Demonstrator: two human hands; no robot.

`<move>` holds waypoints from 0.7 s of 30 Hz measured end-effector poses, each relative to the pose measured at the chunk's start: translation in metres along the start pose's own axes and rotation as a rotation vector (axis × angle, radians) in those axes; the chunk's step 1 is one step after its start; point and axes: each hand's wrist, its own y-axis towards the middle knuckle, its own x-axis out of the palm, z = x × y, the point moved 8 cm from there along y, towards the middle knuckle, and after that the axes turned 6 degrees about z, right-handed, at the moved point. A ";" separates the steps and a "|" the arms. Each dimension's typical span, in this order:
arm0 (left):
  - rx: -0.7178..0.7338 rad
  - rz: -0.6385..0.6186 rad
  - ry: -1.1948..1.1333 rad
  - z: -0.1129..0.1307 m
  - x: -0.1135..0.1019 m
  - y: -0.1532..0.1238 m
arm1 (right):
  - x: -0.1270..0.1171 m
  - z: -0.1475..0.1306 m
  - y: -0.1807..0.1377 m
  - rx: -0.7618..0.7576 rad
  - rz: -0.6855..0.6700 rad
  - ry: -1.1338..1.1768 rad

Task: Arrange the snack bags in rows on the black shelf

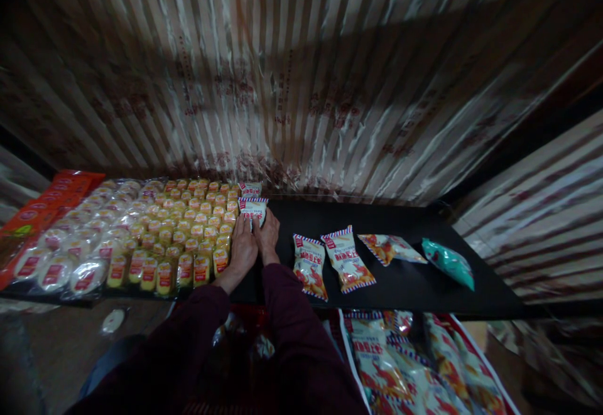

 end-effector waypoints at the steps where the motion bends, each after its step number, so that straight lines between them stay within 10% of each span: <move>1: 0.001 0.001 -0.008 0.000 0.001 0.000 | 0.001 0.000 0.000 0.003 -0.014 0.003; 21: 0.067 -0.016 0.024 0.006 0.003 -0.026 | -0.016 0.014 -0.023 0.124 0.010 0.019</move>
